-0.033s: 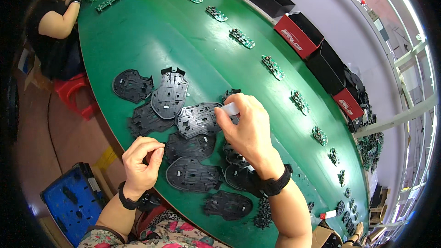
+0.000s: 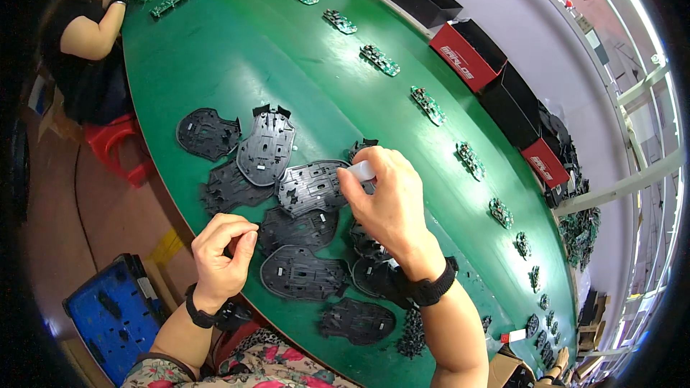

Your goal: The person assembles electronic components at a workstation, applying adhesive to black plastic housings and inserting small parts by hand. They repeatedly pick up housings, apply glue, insert components, and place the assembled units into a cardboard box.

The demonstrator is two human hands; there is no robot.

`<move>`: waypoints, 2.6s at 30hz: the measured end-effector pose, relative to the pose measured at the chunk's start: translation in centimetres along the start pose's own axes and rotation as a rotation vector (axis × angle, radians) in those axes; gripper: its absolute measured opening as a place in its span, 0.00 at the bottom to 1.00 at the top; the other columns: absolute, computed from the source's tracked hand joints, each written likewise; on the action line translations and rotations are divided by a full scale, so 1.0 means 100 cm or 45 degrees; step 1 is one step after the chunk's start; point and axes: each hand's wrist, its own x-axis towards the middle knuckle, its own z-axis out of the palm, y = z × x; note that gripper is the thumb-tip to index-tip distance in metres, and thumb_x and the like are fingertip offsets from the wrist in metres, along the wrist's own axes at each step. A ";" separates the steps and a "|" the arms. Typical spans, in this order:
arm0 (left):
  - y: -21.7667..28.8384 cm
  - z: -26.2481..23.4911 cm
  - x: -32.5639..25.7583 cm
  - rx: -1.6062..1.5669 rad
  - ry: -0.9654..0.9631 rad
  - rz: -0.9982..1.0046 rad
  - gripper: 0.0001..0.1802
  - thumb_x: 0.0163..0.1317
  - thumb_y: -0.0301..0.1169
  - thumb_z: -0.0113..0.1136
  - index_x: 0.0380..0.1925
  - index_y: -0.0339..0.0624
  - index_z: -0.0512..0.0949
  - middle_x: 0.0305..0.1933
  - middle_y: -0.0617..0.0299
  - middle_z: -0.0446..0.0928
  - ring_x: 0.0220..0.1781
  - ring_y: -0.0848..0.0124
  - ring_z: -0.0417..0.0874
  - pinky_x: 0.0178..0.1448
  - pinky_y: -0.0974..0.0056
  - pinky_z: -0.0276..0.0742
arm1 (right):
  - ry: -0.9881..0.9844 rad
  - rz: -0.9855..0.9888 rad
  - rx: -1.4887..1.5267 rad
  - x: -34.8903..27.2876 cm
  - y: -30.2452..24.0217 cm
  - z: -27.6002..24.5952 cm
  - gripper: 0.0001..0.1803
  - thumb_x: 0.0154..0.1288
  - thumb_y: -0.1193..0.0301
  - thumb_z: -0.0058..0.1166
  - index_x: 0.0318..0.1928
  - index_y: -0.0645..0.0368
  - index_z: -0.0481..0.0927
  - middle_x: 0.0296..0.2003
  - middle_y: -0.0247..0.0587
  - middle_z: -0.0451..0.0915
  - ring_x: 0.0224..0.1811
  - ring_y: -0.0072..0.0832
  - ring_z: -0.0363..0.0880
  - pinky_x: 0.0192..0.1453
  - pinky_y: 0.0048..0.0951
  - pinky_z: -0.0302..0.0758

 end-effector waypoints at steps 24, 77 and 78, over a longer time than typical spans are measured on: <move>0.001 -0.004 0.005 -0.019 -0.009 0.021 0.02 0.58 0.22 0.64 0.32 0.36 0.81 0.33 0.60 0.79 0.24 0.78 0.74 0.25 0.74 0.68 | -0.194 -0.100 0.072 -0.027 -0.021 -0.002 0.11 0.52 0.70 0.65 0.31 0.61 0.78 0.25 0.43 0.77 0.29 0.39 0.77 0.33 0.35 0.74; -0.001 -0.020 0.019 -0.048 0.057 -0.087 0.02 0.53 0.21 0.62 0.27 0.35 0.78 0.28 0.53 0.74 0.26 0.56 0.78 0.29 0.59 0.73 | -0.376 -0.438 0.230 0.131 -0.138 0.135 0.14 0.55 0.66 0.62 0.36 0.64 0.78 0.31 0.52 0.80 0.37 0.47 0.80 0.43 0.41 0.76; 0.000 -0.021 0.019 -0.044 0.051 -0.094 0.02 0.53 0.21 0.62 0.27 0.35 0.78 0.28 0.53 0.74 0.26 0.55 0.78 0.29 0.59 0.73 | -0.379 -0.442 0.233 0.132 -0.137 0.137 0.14 0.55 0.66 0.62 0.36 0.63 0.78 0.31 0.52 0.80 0.37 0.47 0.80 0.43 0.41 0.76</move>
